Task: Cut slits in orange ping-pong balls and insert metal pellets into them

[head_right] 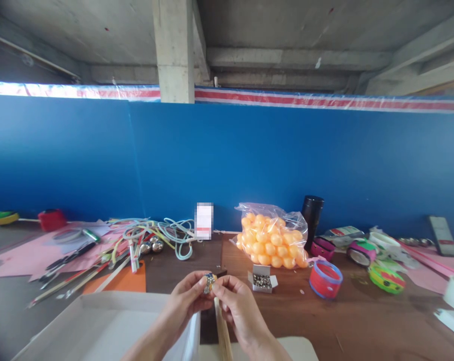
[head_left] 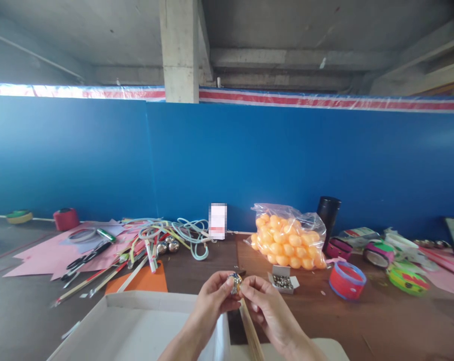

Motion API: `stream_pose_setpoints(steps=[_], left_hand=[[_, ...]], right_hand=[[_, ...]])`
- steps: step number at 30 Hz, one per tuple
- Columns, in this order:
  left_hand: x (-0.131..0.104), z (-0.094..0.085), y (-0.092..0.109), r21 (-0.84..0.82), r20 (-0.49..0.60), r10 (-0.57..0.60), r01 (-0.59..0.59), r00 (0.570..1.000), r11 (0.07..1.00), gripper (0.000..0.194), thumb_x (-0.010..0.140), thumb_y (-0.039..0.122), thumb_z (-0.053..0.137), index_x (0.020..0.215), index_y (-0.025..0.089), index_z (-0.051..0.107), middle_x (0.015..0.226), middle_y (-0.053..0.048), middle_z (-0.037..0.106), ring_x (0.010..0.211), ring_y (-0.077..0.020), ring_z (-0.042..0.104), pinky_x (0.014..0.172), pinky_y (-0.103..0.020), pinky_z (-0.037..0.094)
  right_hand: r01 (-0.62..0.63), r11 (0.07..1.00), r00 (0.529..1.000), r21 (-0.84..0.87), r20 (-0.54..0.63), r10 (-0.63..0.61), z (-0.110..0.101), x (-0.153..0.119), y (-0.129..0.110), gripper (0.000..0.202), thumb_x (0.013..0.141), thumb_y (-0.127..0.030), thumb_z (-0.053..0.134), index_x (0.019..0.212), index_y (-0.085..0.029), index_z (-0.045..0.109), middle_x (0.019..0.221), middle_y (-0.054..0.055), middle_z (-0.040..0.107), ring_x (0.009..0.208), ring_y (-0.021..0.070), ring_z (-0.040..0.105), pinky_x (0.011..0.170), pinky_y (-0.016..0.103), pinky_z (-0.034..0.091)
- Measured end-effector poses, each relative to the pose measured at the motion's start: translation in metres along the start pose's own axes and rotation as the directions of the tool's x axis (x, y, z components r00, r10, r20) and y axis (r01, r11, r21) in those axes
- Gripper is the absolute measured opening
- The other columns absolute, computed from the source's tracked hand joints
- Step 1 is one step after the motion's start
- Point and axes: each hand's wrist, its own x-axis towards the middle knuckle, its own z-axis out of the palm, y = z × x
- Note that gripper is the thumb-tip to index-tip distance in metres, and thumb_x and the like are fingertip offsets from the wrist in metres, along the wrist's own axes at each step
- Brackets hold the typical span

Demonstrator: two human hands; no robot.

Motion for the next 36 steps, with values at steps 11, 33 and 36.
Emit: stream_pose_setpoints(steps=[11, 33, 36], left_hand=[[0.004, -0.0046, -0.0039, 0.0, 0.017, 0.006, -0.006, 1.0, 1.0, 0.034, 0.067, 0.037, 0.068, 0.09, 0.013, 0.061, 0.077, -0.005, 0.063, 0.064, -0.0122, 0.06, 0.06, -0.026, 0.05], [0.001, -0.0021, -0.0014, 0.0, 0.004, 0.02, -0.02, 1.0, 1.0, 0.035, 0.064, 0.036, 0.07, 0.09, 0.014, 0.061, 0.084, -0.006, 0.062, 0.066, -0.014, 0.062, 0.06, -0.026, 0.05], [0.0015, -0.0025, -0.0015, -0.001, 0.01, 0.02, -0.02, 1.0, 1.0, 0.036, 0.064, 0.036, 0.07, 0.09, 0.013, 0.061, 0.084, -0.007, 0.062, 0.067, -0.0141, 0.062, 0.06, -0.026, 0.05]], right_hand=[[0.005, 1.0, 1.0, -0.001, -0.009, -0.005, 0.0002, 0.0003, -0.0003, 0.028, 0.072, -0.038, 0.069, 0.069, -0.017, 0.05, 0.048, -0.009, 0.036, 0.042, 0.003, 0.021, 0.04, 0.018, 0.011], [-0.01, 1.0, 1.0, 0.002, 0.001, 0.01, 0.0022, -0.0019, -0.004, 0.032, 0.07, -0.041, 0.07, 0.069, -0.017, 0.049, 0.048, -0.009, 0.038, 0.042, 0.0031, 0.021, 0.04, 0.017, 0.012], [-0.017, 1.0, 1.0, 0.005, 0.001, 0.017, 0.0026, -0.0016, -0.0053, 0.033, 0.068, -0.042, 0.071, 0.067, -0.017, 0.049, 0.047, -0.009, 0.037, 0.042, 0.0031, 0.02, 0.04, 0.017, 0.012]])
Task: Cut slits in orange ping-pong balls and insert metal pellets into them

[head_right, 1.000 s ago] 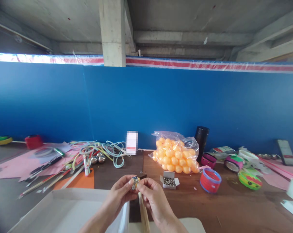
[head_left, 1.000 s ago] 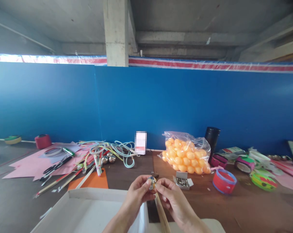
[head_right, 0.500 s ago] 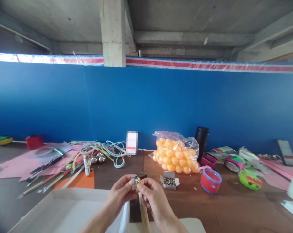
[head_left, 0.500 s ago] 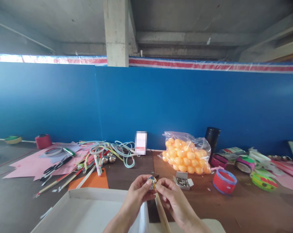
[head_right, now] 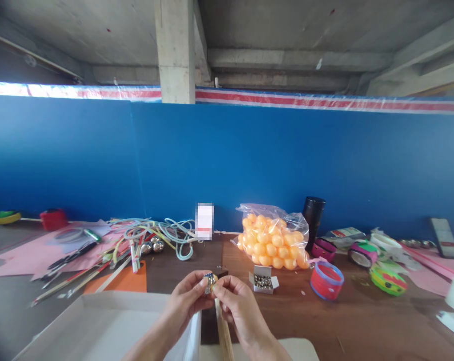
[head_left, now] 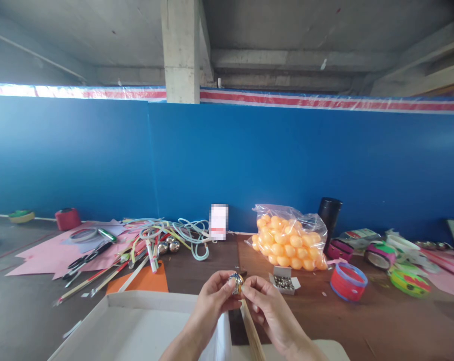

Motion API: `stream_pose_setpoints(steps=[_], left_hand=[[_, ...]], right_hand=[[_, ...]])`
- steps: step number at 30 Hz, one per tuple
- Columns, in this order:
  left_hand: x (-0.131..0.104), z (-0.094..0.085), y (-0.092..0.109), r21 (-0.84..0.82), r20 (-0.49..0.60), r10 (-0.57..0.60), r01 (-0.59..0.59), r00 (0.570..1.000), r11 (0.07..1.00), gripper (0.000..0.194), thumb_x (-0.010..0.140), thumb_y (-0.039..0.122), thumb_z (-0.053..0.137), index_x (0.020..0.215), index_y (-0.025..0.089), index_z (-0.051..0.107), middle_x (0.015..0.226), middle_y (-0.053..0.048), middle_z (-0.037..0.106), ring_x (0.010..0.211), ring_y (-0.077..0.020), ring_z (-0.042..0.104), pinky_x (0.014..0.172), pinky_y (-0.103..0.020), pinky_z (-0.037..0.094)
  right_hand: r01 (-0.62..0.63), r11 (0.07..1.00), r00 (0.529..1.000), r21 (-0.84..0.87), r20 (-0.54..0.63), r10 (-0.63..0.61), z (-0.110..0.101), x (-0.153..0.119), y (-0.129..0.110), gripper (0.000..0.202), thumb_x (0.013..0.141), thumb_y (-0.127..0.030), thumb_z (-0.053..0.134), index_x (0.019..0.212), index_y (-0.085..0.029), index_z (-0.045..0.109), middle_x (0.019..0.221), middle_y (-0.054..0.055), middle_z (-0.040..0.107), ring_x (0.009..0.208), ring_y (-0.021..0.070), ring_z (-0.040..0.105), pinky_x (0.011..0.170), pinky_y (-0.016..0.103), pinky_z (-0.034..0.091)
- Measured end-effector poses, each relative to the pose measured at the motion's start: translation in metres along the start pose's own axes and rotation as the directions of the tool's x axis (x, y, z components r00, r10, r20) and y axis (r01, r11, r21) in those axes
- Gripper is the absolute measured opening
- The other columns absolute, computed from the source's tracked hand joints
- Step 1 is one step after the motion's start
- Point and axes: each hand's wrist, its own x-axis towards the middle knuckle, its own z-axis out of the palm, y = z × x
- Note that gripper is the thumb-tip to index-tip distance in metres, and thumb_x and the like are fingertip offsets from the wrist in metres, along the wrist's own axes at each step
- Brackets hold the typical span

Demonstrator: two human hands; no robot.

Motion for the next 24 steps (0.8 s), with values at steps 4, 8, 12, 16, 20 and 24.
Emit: stream_pose_setpoints(steps=[4, 8, 12, 16, 20, 24], left_hand=[[0.0012, -0.0008, -0.0014, 0.007, 0.0, 0.012, -0.012, 1.0, 1.0, 0.037, 0.063, 0.037, 0.071, 0.09, 0.014, 0.061, 0.084, -0.007, 0.063, 0.066, -0.0143, 0.062, 0.06, -0.026, 0.05], [0.0035, -0.0013, -0.0047, 0.03, -0.047, 0.031, -0.03, 0.998, 0.999, 0.041, 0.06, 0.04, 0.072, 0.089, 0.013, 0.061, 0.084, -0.008, 0.064, 0.064, -0.0145, 0.062, 0.058, -0.027, 0.05], [0.0046, -0.002, -0.0063, 0.042, -0.054, 0.034, -0.032, 0.998, 0.999, 0.043, 0.06, 0.041, 0.072, 0.091, 0.013, 0.061, 0.085, -0.009, 0.064, 0.064, -0.0146, 0.062, 0.058, -0.027, 0.05], [0.0042, -0.0014, -0.0055, 0.051, -0.059, 0.035, -0.032, 0.998, 0.998, 0.044, 0.06, 0.041, 0.072, 0.092, 0.013, 0.061, 0.084, -0.008, 0.064, 0.064, -0.0143, 0.061, 0.058, -0.027, 0.05], [0.0022, 0.0009, -0.003, 0.04, -0.061, 0.032, -0.03, 0.998, 0.999, 0.042, 0.06, 0.04, 0.072, 0.09, 0.013, 0.061, 0.084, -0.008, 0.064, 0.063, -0.0138, 0.061, 0.057, -0.026, 0.049], [-0.0003, 0.0016, -0.0004, 0.025, -0.023, 0.017, -0.016, 1.0, 1.0, 0.036, 0.063, 0.038, 0.071, 0.089, 0.014, 0.061, 0.082, -0.006, 0.064, 0.065, -0.0134, 0.062, 0.06, -0.026, 0.05]], right_hand=[[-0.005, 1.0, 1.0, -0.004, -0.002, 0.005, 0.0008, -0.0006, -0.0002, 0.032, 0.068, -0.042, 0.071, 0.067, -0.018, 0.05, 0.047, -0.009, 0.037, 0.042, 0.0033, 0.02, 0.04, 0.018, 0.011], [0.013, 1.0, 1.0, -0.02, -0.009, -0.013, 0.0002, -0.0016, 0.0017, 0.03, 0.07, -0.041, 0.07, 0.069, -0.018, 0.05, 0.048, -0.009, 0.037, 0.043, 0.0032, 0.02, 0.04, 0.018, 0.011], [0.018, 0.999, 1.0, -0.031, -0.012, -0.018, -0.0005, -0.0019, 0.002, 0.029, 0.072, -0.04, 0.069, 0.07, -0.018, 0.049, 0.049, -0.009, 0.037, 0.043, 0.0034, 0.021, 0.041, 0.018, 0.011], [0.018, 0.999, 1.0, -0.037, -0.01, -0.019, -0.0012, -0.0005, 0.0018, 0.028, 0.073, -0.039, 0.068, 0.07, -0.018, 0.049, 0.049, -0.009, 0.036, 0.044, 0.0036, 0.021, 0.041, 0.018, 0.012], [0.011, 1.0, 1.0, -0.022, -0.011, -0.011, -0.0014, 0.0009, 0.0027, 0.03, 0.07, -0.04, 0.07, 0.069, -0.018, 0.05, 0.048, -0.009, 0.036, 0.044, 0.0039, 0.021, 0.041, 0.018, 0.013], [0.026, 1.0, 1.0, 0.004, 0.006, -0.026, 0.0002, 0.0, 0.0015, 0.03, 0.07, -0.039, 0.07, 0.069, -0.017, 0.05, 0.05, -0.008, 0.038, 0.044, 0.004, 0.022, 0.041, 0.018, 0.014]])
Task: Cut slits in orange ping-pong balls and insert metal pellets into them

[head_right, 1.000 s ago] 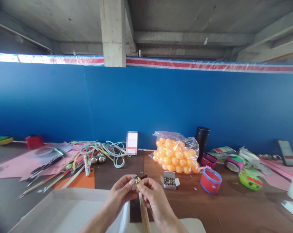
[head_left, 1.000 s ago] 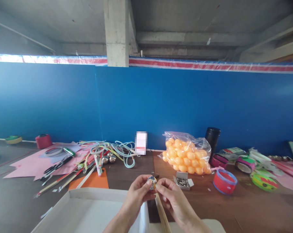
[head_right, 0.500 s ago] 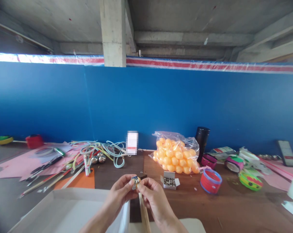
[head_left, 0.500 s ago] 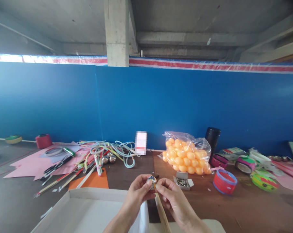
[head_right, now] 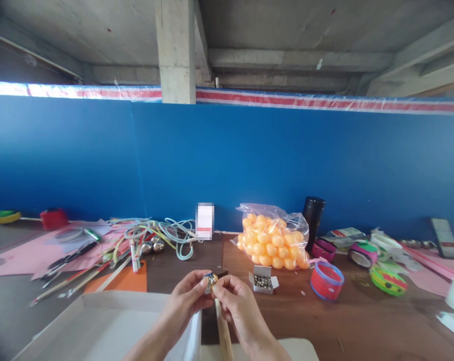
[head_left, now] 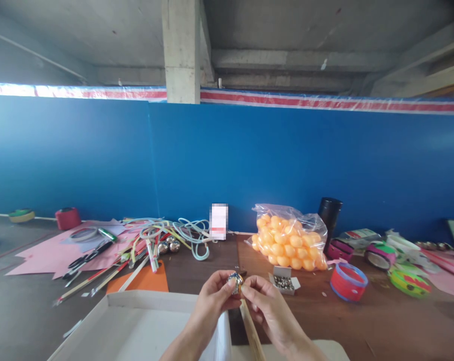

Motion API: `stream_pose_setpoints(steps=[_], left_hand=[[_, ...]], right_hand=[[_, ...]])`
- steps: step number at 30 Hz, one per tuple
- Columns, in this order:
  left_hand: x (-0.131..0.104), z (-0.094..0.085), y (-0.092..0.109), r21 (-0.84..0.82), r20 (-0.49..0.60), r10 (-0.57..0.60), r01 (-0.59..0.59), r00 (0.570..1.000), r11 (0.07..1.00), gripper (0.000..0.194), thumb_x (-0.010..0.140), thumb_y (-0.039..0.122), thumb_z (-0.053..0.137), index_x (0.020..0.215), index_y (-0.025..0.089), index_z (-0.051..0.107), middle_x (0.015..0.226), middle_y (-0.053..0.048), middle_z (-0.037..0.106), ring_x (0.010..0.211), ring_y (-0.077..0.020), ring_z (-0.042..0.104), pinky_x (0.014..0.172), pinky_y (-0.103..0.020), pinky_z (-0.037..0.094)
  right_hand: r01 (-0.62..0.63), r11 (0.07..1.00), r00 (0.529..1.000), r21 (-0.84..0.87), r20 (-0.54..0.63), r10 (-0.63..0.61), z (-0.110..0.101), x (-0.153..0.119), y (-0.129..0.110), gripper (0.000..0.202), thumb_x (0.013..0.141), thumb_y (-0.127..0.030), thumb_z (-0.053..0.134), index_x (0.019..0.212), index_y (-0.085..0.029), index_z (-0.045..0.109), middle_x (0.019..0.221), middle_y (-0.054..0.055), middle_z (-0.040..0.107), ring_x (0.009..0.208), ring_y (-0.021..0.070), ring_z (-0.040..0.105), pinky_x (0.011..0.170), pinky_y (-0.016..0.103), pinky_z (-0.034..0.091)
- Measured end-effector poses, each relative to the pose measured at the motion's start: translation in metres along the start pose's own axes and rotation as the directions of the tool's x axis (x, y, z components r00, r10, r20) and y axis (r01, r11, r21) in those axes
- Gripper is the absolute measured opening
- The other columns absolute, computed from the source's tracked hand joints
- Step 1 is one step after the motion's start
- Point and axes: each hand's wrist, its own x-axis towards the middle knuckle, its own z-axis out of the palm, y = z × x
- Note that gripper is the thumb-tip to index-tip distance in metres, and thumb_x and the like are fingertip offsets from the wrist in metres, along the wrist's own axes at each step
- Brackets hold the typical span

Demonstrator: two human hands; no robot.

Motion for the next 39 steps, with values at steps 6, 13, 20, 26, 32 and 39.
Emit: stream_pose_setpoints(steps=[6, 13, 20, 26, 32, 39], left_hand=[[-0.002, 0.0, 0.0026, -0.024, 0.006, -0.015, 0.015, 1.0, 1.0, 0.035, 0.063, 0.037, 0.071, 0.088, 0.014, 0.063, 0.082, -0.006, 0.064, 0.066, -0.0134, 0.062, 0.059, -0.025, 0.049], [-0.0028, -0.0025, 0.0026, -0.047, 0.053, 0.002, 0.0, 0.999, 0.999, 0.031, 0.068, 0.035, 0.068, 0.09, 0.013, 0.062, 0.084, -0.007, 0.063, 0.065, -0.0118, 0.061, 0.062, -0.025, 0.049], [-0.0037, -0.0018, 0.0019, -0.053, 0.033, 0.023, -0.021, 0.999, 0.998, 0.031, 0.067, 0.035, 0.068, 0.089, 0.014, 0.062, 0.082, -0.006, 0.063, 0.066, -0.0123, 0.061, 0.062, -0.025, 0.05], [-0.0031, -0.0027, 0.0013, -0.039, 0.031, 0.025, -0.024, 0.999, 0.999, 0.03, 0.068, 0.034, 0.068, 0.09, 0.014, 0.061, 0.083, -0.006, 0.063, 0.068, -0.0134, 0.062, 0.063, -0.026, 0.05], [-0.0019, -0.0042, -0.0002, -0.002, 0.035, 0.025, -0.025, 0.999, 1.0, 0.028, 0.071, 0.033, 0.065, 0.092, 0.014, 0.06, 0.086, -0.006, 0.062, 0.071, -0.0135, 0.062, 0.064, -0.026, 0.049], [-0.0038, -0.0014, 0.0031, 0.01, 0.044, 0.017, -0.017, 0.999, 1.0, 0.028, 0.072, 0.034, 0.064, 0.092, 0.014, 0.058, 0.085, -0.006, 0.062, 0.07, -0.0126, 0.061, 0.064, -0.025, 0.049]], right_hand=[[0.022, 1.0, 1.0, -0.019, 0.015, -0.021, 0.0008, -0.0016, -0.0015, 0.028, 0.071, -0.039, 0.069, 0.069, -0.017, 0.051, 0.051, -0.008, 0.039, 0.044, 0.004, 0.025, 0.041, 0.017, 0.016], [0.047, 0.998, 0.999, -0.035, 0.027, -0.046, -0.0005, 0.0008, 0.0046, 0.024, 0.075, -0.036, 0.066, 0.071, -0.017, 0.051, 0.051, -0.008, 0.038, 0.044, 0.0041, 0.026, 0.042, 0.018, 0.018], [0.053, 0.999, 0.998, 0.001, 0.03, -0.053, 0.0026, -0.0011, 0.0016, 0.029, 0.072, -0.04, 0.069, 0.068, -0.018, 0.051, 0.054, -0.007, 0.039, 0.045, 0.0044, 0.024, 0.042, 0.018, 0.018], [0.04, 0.998, 0.999, 0.052, 0.02, -0.041, 0.0038, 0.0001, 0.0031, 0.029, 0.071, -0.039, 0.07, 0.067, -0.018, 0.05, 0.051, -0.008, 0.037, 0.043, 0.0036, 0.023, 0.041, 0.018, 0.015], [0.053, 0.996, 0.998, 0.069, 0.01, -0.054, 0.0045, 0.0, 0.004, 0.027, 0.073, -0.037, 0.069, 0.067, -0.017, 0.051, 0.051, -0.008, 0.037, 0.043, 0.0032, 0.024, 0.04, 0.018, 0.016], [0.069, 0.996, 0.998, 0.049, 0.009, -0.069, 0.0046, -0.0021, 0.0018, 0.026, 0.073, -0.035, 0.069, 0.066, -0.016, 0.052, 0.052, -0.008, 0.039, 0.044, 0.0033, 0.025, 0.04, 0.017, 0.017]])
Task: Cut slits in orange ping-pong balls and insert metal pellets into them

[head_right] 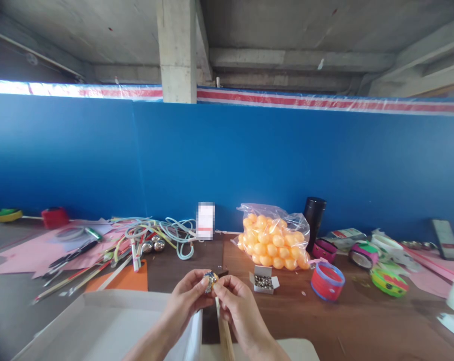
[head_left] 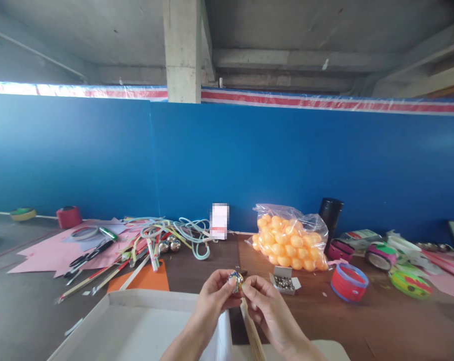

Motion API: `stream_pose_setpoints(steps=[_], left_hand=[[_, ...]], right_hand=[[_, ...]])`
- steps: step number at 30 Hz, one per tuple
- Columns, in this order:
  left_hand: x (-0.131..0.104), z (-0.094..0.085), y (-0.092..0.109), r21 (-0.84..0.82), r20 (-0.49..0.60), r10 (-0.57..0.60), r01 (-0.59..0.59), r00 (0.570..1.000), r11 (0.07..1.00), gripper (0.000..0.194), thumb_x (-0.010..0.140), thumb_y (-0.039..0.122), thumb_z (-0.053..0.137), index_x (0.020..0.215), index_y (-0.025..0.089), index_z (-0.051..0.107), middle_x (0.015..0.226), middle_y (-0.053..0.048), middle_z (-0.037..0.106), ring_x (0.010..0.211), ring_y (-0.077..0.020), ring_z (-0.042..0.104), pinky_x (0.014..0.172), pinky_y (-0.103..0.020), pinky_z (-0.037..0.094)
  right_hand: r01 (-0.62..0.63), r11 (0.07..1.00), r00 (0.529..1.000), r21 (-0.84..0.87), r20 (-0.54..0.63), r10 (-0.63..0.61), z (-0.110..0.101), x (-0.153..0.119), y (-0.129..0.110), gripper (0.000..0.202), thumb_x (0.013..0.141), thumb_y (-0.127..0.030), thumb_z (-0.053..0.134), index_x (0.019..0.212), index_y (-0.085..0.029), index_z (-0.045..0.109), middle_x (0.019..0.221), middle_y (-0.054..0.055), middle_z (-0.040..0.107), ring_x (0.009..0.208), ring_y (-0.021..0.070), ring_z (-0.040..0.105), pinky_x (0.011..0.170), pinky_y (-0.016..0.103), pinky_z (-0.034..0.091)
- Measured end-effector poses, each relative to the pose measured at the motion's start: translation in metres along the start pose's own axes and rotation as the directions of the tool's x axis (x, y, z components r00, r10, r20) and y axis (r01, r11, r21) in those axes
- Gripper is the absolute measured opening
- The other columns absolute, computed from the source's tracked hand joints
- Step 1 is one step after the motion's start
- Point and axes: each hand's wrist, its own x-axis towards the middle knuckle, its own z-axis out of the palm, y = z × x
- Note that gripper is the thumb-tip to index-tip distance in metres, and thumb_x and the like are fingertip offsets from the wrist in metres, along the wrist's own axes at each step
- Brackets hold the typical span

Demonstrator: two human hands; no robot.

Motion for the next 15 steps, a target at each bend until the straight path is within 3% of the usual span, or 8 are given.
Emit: stream_pose_setpoints(steps=[15], left_hand=[[-0.0025, 0.0021, 0.0029, 0.05, -0.012, 0.01, -0.009, 1.0, 0.999, 0.031, 0.07, 0.035, 0.065, 0.091, 0.013, 0.06, 0.081, -0.006, 0.063, 0.068, -0.0132, 0.061, 0.065, -0.026, 0.049]], right_hand=[[0.0, 1.0, 1.0, -0.026, 0.018, 0.0, -0.0032, 0.0043, 0.0031, 0.03, 0.074, -0.037, 0.067, 0.066, -0.016, 0.049, 0.05, -0.008, 0.04, 0.041, 0.0033, 0.033, 0.039, 0.016, 0.027]])
